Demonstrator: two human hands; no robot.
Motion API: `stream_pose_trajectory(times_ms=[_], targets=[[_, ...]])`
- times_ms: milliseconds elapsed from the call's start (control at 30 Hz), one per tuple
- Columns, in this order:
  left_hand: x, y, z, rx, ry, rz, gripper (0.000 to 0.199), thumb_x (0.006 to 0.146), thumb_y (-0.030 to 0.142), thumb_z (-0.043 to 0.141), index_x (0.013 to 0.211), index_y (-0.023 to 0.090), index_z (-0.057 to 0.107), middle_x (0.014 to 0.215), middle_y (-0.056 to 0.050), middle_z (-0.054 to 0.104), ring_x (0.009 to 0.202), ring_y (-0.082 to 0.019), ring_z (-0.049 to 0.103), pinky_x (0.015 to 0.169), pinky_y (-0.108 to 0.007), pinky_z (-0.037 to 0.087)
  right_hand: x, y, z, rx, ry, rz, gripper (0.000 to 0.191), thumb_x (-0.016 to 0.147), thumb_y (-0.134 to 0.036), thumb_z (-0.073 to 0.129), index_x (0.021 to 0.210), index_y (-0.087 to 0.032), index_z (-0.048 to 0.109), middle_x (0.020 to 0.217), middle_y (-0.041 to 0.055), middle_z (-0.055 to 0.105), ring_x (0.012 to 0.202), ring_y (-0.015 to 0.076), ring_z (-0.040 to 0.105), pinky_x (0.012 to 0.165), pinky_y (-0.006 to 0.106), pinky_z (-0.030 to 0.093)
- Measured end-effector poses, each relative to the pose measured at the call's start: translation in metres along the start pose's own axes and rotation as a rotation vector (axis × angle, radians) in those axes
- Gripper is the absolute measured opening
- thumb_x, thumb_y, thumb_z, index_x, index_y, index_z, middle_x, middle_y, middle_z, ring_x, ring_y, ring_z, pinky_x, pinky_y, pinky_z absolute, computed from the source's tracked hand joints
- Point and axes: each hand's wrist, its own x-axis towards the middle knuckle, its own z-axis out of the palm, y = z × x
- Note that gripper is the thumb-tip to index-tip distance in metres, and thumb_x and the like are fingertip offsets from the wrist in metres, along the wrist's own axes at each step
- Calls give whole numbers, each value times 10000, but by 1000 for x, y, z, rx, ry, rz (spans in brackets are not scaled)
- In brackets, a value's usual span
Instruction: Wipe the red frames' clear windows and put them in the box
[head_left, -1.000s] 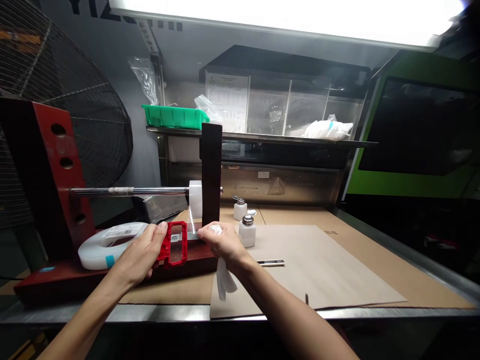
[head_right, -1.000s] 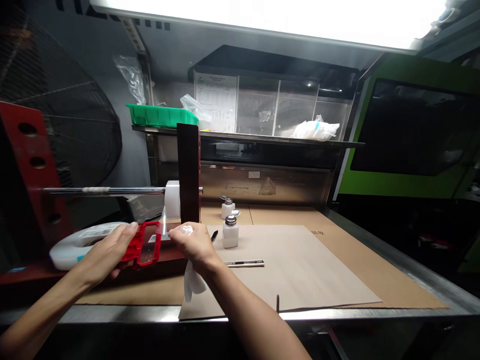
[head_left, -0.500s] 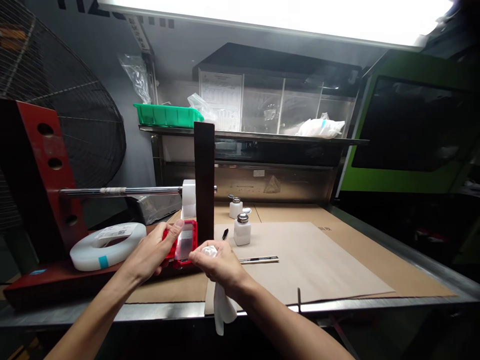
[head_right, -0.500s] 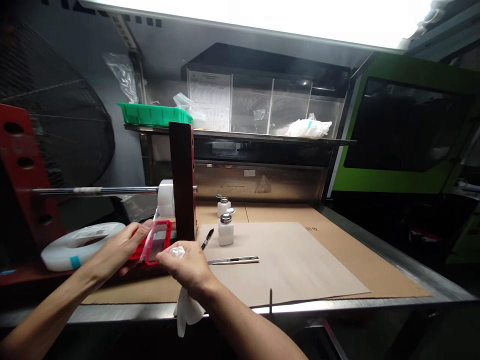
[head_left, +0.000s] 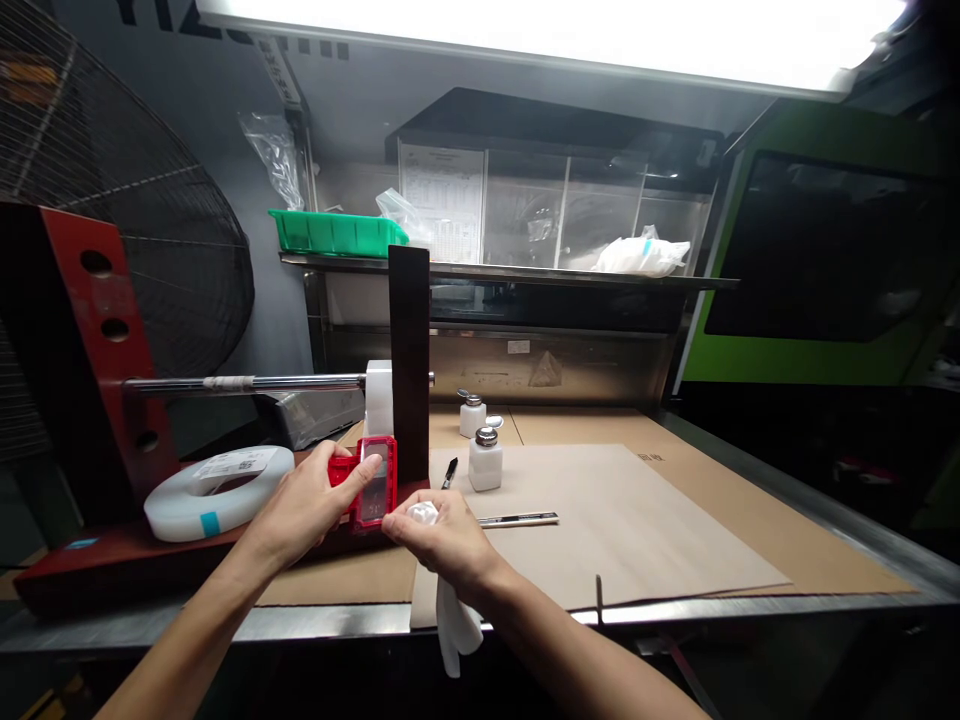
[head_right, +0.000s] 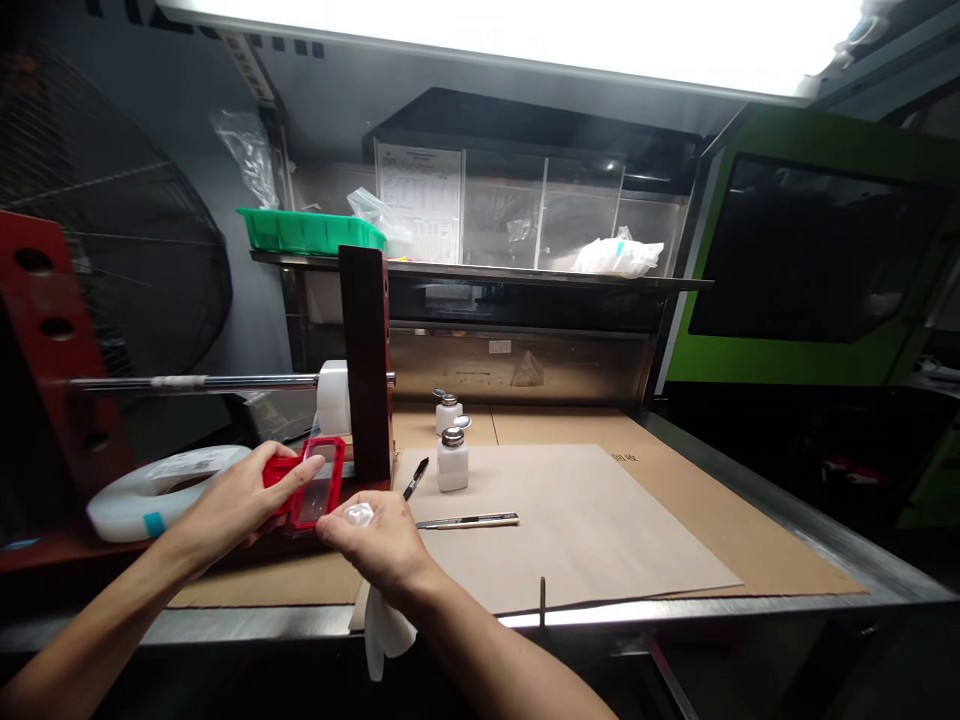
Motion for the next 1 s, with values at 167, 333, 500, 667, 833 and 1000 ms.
stream_pose_trajectory(times_ms=[167, 333, 500, 667, 833, 1000], targets=[[-1, 2, -1, 6, 6, 12, 482, 704, 657, 522, 900, 217, 499, 474, 44, 529, 399, -186, 520, 355, -261, 344, 0, 0, 0, -31, -6, 1, 125, 675, -137, 651, 595, -144, 555, 449, -85, 426, 417, 37, 310, 413, 197, 222], [4, -3, 0, 29, 32, 40, 474, 697, 654, 548, 875, 216, 506, 651, -8, 620, 556, -208, 590, 473, -287, 420, 0, 0, -1, -91, -11, -31, 121, 673, -170, 643, 597, -147, 551, 477, -75, 431, 446, 46, 324, 431, 197, 240], [8, -10, 3, 56, 74, 70, 470, 691, 649, 553, 861, 212, 516, 796, -51, 653, 704, -249, 621, 607, -335, 456, 1, 2, -2, -227, 17, -118, 100, 668, -187, 636, 603, -139, 578, 541, -41, 492, 514, 73, 396, 480, 206, 288], [11, -13, 7, 67, 99, 88, 470, 679, 656, 546, 846, 218, 511, 765, -43, 647, 681, -256, 618, 605, -350, 454, -3, -2, -6, -408, 60, -259, 127, 705, -253, 635, 644, -145, 607, 584, -21, 544, 557, 100, 475, 530, 216, 338], [11, -16, 10, 72, 101, 98, 475, 681, 672, 532, 840, 226, 495, 770, -47, 646, 721, -267, 621, 636, -358, 455, -3, -14, -10, -517, 59, -464, 115, 781, -201, 512, 809, -174, 620, 632, -37, 547, 539, 84, 475, 526, 188, 358], [10, -14, 10, 115, 109, 89, 437, 695, 650, 514, 839, 239, 469, 804, -64, 642, 772, -293, 620, 670, -374, 443, 10, -22, -8, -685, -151, -481, 158, 720, -173, 528, 842, -203, 623, 720, -32, 595, 628, 101, 524, 601, 191, 401]])
